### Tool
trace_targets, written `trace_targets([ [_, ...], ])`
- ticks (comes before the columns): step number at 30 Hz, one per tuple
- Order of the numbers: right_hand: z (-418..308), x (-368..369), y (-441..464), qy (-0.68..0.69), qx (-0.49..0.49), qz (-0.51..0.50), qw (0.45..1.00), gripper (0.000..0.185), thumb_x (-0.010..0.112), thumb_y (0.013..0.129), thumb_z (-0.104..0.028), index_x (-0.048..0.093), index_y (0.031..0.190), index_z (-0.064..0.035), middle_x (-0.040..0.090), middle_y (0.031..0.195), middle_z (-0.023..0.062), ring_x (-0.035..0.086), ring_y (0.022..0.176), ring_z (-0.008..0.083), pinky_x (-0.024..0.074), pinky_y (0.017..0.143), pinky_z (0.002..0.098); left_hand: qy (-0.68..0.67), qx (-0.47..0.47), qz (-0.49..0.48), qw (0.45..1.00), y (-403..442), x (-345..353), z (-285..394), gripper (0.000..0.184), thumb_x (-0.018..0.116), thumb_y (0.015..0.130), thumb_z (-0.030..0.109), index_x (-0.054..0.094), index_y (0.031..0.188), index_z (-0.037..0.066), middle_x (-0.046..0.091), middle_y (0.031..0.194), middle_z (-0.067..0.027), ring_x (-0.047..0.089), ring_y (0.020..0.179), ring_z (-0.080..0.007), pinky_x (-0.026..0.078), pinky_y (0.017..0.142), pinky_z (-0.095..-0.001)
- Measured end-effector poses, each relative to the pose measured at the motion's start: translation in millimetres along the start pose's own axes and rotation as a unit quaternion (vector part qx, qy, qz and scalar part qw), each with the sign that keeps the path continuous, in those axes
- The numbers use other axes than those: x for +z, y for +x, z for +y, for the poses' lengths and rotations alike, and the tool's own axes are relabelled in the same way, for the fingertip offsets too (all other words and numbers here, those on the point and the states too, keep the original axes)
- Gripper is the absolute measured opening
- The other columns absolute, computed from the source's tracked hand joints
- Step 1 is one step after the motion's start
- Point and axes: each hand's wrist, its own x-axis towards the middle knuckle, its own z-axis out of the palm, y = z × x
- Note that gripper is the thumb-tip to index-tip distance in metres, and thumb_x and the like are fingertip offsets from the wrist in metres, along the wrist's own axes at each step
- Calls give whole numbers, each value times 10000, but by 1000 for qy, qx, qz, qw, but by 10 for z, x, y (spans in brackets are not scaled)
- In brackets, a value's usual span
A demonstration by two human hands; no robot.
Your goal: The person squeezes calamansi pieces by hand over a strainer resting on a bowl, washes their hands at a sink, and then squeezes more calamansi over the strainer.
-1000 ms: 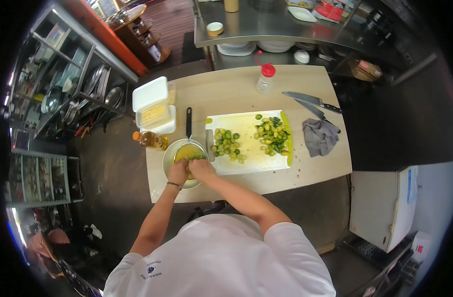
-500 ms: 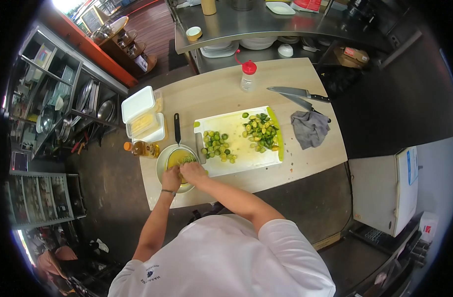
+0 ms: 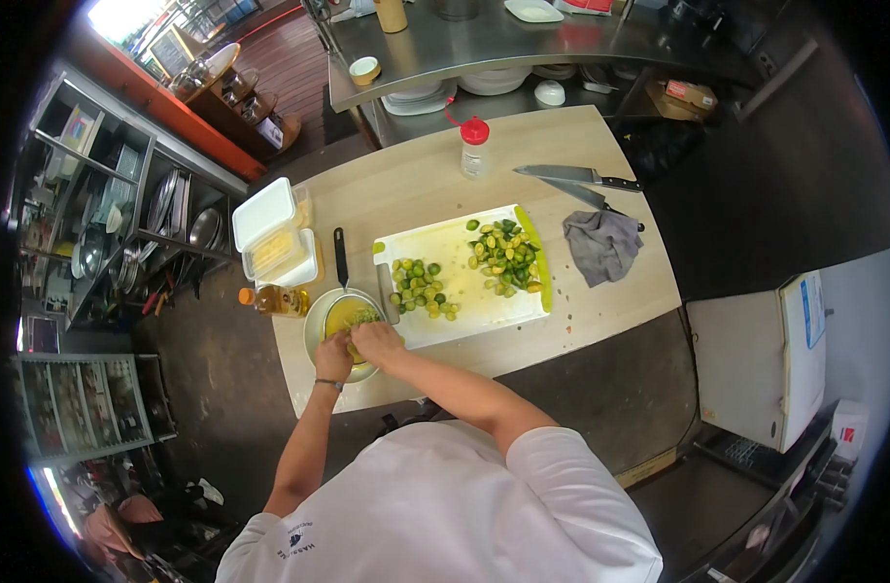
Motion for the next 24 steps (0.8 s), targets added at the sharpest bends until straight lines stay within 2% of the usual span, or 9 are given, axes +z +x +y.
trace_targets([
  [2,6,11,-13,-6,-7,11,1000,139,515,765,-146,579,800,-28,611,702,130,621,631,289,507,553,369,-38,56,34,997,3,65,-72,29,507,752,23,535,755,29,577,754,-170,565,718,-353,451,635,-439],
  [4,20,-18,-42,-12,-13,22,1000,141,518,770,-158,577,816,-39,610,730,123,616,630,288,503,545,368,-42,29,33,998,31,-35,66,38,501,768,31,539,772,27,569,775,-172,560,737,-354,447,646,-438],
  [5,41,-59,-79,19,12,25,999,145,513,784,-176,574,826,-52,604,761,114,608,659,286,497,565,369,-47,1,32,998,58,-103,164,49,496,785,38,543,789,26,562,796,-173,555,756,-355,443,656,-437],
  [7,114,-201,-190,51,38,32,997,148,508,799,-194,571,837,-66,598,791,105,600,688,284,491,584,370,-75,32,41,996,143,-208,372,70,504,796,59,559,823,25,558,812,-173,550,765,-353,443,664,-427],
  [9,286,-374,-383,116,94,109,983,158,502,817,-211,570,852,-73,583,818,106,578,759,289,473,652,386,-102,62,50,992,291,-232,571,98,512,808,79,576,857,24,554,829,-173,545,773,-351,442,671,-417],
  [11,601,-517,-620,165,165,136,963,177,521,813,-218,579,869,-61,586,825,117,567,813,297,455,705,396,-137,127,29,982,502,-183,800,149,542,806,105,596,924,31,550,852,-163,543,776,-341,445,674,-398],
  [17,1622,-1120,-1400,119,337,285,889,193,571,811,-213,604,893,-42,604,829,136,574,783,309,454,674,385,-172,169,-55,969,1188,374,1568,181,585,784,132,606,927,23,570,840,-166,558,771,-331,451,696,-390],
  [21,2031,-1327,-1504,70,354,293,885,232,555,812,-220,582,956,-39,596,888,131,571,808,325,456,687,403,-142,206,-71,966,1592,775,1911,178,576,793,142,611,926,30,605,839,-159,567,791,-315,459,716,-363],
  [24,2132,-1435,-1440,56,345,259,900,236,543,819,-209,583,978,-39,581,953,126,574,815,319,463,697,394,-131,178,-157,963,1764,889,2090,225,593,780,161,616,961,30,621,895,-149,578,828,-309,462,745,-363],
])
